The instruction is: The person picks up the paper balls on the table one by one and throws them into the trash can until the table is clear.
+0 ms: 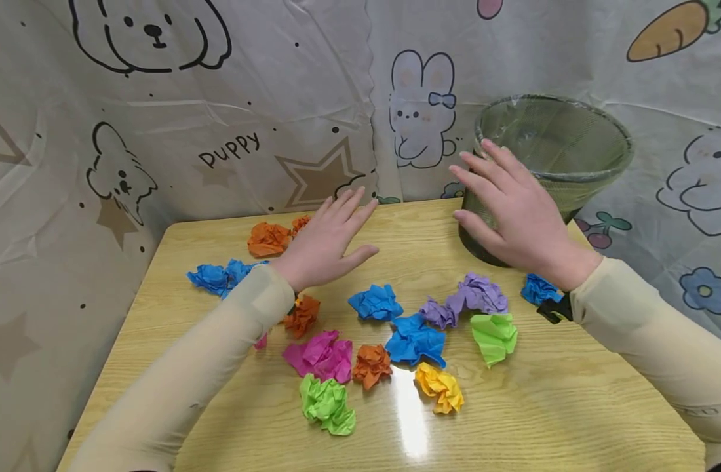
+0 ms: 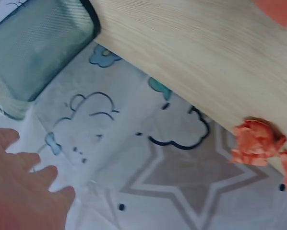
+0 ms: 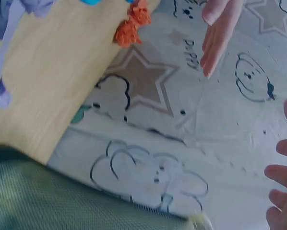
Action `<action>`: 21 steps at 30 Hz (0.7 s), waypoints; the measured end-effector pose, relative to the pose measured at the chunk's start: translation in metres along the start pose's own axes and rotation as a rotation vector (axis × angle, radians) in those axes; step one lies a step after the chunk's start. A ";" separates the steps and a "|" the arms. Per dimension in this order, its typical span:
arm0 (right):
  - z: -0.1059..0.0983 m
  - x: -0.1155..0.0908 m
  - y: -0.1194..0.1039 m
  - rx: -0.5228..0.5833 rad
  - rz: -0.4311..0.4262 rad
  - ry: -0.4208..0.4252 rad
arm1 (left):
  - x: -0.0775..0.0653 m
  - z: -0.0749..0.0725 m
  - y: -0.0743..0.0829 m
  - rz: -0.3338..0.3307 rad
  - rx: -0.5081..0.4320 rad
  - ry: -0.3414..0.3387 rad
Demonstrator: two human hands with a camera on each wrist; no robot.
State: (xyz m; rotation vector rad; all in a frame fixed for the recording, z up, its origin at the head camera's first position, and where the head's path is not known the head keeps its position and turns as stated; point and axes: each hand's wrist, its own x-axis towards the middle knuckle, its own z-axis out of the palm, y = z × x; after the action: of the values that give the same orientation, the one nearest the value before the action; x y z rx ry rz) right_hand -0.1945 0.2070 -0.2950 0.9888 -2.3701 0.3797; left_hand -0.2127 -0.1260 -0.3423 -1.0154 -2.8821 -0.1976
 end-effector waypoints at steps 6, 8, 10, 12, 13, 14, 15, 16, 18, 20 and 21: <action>-0.032 -0.010 0.023 0.053 0.180 0.050 | 0.017 -0.006 0.022 0.131 0.003 -0.008; -0.041 -0.014 0.033 0.081 0.270 0.058 | 0.022 -0.008 0.029 0.162 -0.002 -0.013; -0.050 -0.019 0.044 0.111 0.371 0.060 | 0.028 -0.009 0.035 0.186 0.004 -0.018; -0.058 -0.024 0.056 0.132 0.457 0.072 | 0.033 -0.010 0.041 0.206 0.007 -0.021; -0.061 -0.026 0.063 0.142 0.499 0.076 | 0.036 -0.010 0.043 0.215 0.008 -0.019; -0.064 -0.029 0.070 0.148 0.546 0.079 | 0.038 -0.010 0.045 0.220 0.009 -0.020; -0.067 -0.032 0.077 0.154 0.593 0.075 | 0.041 -0.010 0.047 0.225 0.010 -0.020; -0.070 -0.034 0.083 0.160 0.643 0.068 | 0.043 -0.010 0.049 0.228 0.008 -0.018; -0.073 -0.038 0.097 0.166 0.754 0.047 | 0.047 -0.010 0.052 0.229 0.007 -0.022; -0.075 -0.042 0.109 0.194 0.853 0.014 | 0.051 -0.010 0.055 0.230 0.001 -0.027; -0.076 -0.044 0.115 0.216 0.899 -0.006 | 0.053 -0.010 0.057 0.231 -0.003 -0.029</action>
State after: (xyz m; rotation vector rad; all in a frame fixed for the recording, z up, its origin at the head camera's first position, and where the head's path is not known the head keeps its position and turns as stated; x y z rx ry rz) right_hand -0.2237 0.3452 -0.2638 -0.0704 -2.6944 0.9636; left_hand -0.2177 -0.0514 -0.3209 -1.3500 -2.7588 -0.1718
